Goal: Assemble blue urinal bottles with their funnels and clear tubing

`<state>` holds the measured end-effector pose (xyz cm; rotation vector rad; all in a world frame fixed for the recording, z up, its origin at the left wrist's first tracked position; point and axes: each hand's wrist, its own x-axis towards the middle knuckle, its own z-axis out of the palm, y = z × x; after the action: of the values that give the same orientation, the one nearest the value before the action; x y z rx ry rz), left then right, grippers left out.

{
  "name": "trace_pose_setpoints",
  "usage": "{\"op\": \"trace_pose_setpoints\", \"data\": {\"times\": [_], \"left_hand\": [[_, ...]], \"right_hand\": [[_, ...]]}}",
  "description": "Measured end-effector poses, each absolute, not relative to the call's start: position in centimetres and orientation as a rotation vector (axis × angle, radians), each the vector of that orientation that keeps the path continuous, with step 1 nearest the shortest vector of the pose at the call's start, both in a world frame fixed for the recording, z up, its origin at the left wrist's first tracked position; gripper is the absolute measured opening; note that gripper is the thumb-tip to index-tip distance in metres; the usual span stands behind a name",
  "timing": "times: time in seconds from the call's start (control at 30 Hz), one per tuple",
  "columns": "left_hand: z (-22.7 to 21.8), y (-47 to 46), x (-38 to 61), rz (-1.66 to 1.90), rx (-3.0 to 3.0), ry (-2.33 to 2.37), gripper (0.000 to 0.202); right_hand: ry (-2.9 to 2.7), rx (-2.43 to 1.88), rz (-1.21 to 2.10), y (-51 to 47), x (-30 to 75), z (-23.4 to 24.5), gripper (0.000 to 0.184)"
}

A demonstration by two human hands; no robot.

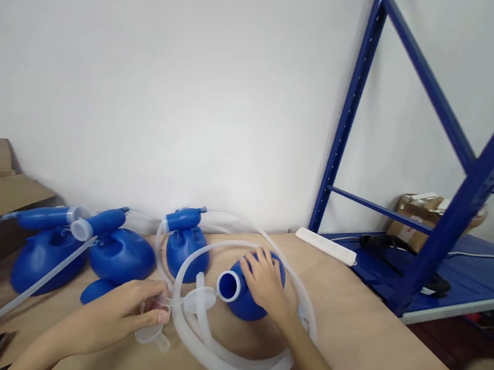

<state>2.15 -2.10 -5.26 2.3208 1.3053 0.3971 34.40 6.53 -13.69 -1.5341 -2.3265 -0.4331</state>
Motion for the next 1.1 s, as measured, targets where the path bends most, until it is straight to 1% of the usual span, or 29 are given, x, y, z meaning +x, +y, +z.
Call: {"op": "trace_pose_setpoints", "data": {"times": [0.03,0.13,0.2,0.27,0.37,0.47,0.6,0.77,0.93,1.1], "left_hand": [[-5.9,-2.5,1.5,0.348,2.283,1.319,0.033],[-8.6,-3.4,0.0,0.328,2.219,1.467,0.044],[-10.1,-4.0,-0.2,0.396,2.237,1.583,0.035],[-10.8,-4.5,0.5,0.485,2.308,1.56,0.03],[-10.4,-4.8,3.7,0.687,2.512,1.397,0.031],[-9.5,-3.5,8.1,0.841,2.689,1.342,0.031],[-9.7,0.6,12.5,0.789,2.657,1.346,0.03],[-9.7,3.4,13.4,0.719,2.652,1.14,0.033],[-7.8,3.6,12.2,0.578,2.617,0.955,0.038],[-6.9,3.9,11.4,0.519,2.57,0.927,0.037]], "right_hand": [[-2.325,-1.545,-0.443,6.5,34.4,-13.6,0.03],[-2.288,-1.593,-0.46,6.5,34.1,-13.3,0.034],[-2.248,-1.638,-0.472,6.4,33.8,-13.0,0.037],[-2.212,-1.681,-0.486,6.1,33.5,-12.6,0.039],[-2.196,-1.715,-0.499,5.5,33.1,-12.1,0.038],[-2.237,-1.704,-0.496,5.1,32.9,-11.7,0.034],[-2.288,-1.687,-0.462,5.0,32.7,-11.5,0.033],[-2.2,-1.717,-0.414,5.3,32.5,-11.7,0.046],[-2.188,-1.667,-0.349,5.5,32.4,-11.8,0.043],[-2.2,-1.636,-0.314,5.5,32.1,-11.8,0.04]]}}
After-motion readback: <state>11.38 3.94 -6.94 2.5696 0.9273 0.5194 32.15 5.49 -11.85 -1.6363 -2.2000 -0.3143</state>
